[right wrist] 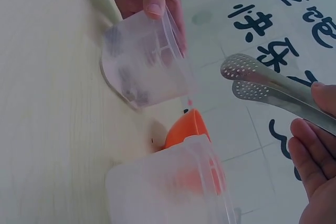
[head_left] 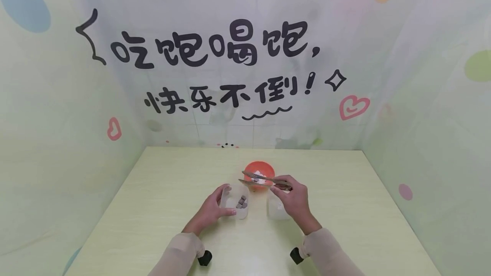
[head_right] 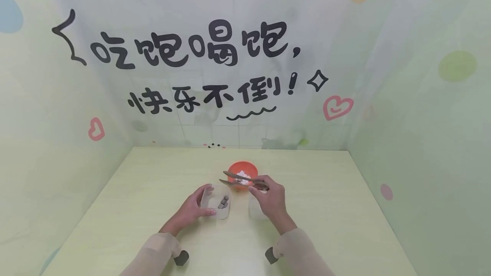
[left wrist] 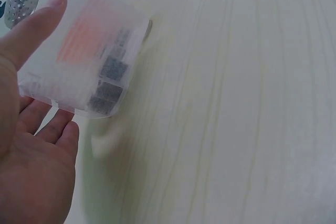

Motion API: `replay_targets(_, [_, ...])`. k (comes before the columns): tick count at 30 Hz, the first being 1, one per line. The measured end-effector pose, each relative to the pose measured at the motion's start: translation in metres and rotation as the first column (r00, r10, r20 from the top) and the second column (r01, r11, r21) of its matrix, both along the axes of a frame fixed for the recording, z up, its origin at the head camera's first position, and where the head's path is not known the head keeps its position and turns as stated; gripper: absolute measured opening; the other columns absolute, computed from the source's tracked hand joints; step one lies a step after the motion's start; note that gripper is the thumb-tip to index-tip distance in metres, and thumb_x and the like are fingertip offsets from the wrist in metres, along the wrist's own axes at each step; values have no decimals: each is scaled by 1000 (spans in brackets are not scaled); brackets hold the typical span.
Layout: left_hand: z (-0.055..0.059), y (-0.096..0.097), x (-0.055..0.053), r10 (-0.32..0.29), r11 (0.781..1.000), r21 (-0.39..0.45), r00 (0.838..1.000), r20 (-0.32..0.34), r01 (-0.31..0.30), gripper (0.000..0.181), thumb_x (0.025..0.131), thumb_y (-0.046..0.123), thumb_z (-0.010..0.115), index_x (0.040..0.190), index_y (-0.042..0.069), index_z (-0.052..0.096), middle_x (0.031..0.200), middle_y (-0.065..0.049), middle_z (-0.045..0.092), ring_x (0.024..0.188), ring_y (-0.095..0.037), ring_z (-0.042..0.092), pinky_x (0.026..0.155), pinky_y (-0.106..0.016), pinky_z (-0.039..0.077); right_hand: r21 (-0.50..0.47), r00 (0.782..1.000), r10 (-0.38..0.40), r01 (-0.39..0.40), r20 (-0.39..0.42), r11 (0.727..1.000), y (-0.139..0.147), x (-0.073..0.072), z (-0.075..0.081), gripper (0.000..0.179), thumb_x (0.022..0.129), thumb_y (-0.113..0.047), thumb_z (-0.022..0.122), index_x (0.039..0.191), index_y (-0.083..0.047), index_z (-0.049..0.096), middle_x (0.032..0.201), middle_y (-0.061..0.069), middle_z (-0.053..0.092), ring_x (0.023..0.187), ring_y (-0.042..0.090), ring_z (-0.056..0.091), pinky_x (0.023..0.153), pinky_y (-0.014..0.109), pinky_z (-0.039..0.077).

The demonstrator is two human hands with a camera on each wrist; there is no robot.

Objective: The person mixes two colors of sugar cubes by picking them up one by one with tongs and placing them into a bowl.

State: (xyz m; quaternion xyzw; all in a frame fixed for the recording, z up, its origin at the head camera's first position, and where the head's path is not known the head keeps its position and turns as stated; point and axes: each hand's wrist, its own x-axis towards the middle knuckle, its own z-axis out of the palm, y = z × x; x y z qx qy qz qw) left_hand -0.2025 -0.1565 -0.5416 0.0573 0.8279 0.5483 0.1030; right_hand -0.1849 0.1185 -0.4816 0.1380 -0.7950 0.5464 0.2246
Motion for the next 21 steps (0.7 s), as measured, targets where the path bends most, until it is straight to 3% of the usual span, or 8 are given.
replay_targets(6, [-1, -1, 0, -7, 1000, 9, 1000, -3, 7, 96, 70, 23, 88, 150, 14, 35, 151, -12, 39, 140, -38, 30, 112, -55, 25, -5, 993, 110, -110, 43, 994, -7, 2, -1, 27, 78, -2, 79, 103, -8, 69, 93, 3, 71, 82, 21, 68, 75, 31, 58])
replay_targets(12, [-1, -2, -1, -12, 1000, 21, 1000, -10, 12, 96, 71, 21, 88, 150, 13, 35, 151, -13, 38, 140, -39, 30, 112, -55, 25, 35, 978, 168, -174, 127, 984, -11, 2, 2, 26, 79, -2, 78, 103, -8, 69, 92, 4, 70, 84, 16, 68, 76, 28, 57])
replay_targets(21, [-4, -2, -2, -26, 999, 37, 999, -30, 27, 96, 72, 16, 87, 151, 10, 33, 150, -14, 39, 139, -39, 30, 112, -56, 24, 120, 937, 225, -263, 266, 957, -21, 1, -2, 24, 80, -6, 79, 101, -7, 66, 94, 9, 71, 79, 14, 66, 66, 26, 55])
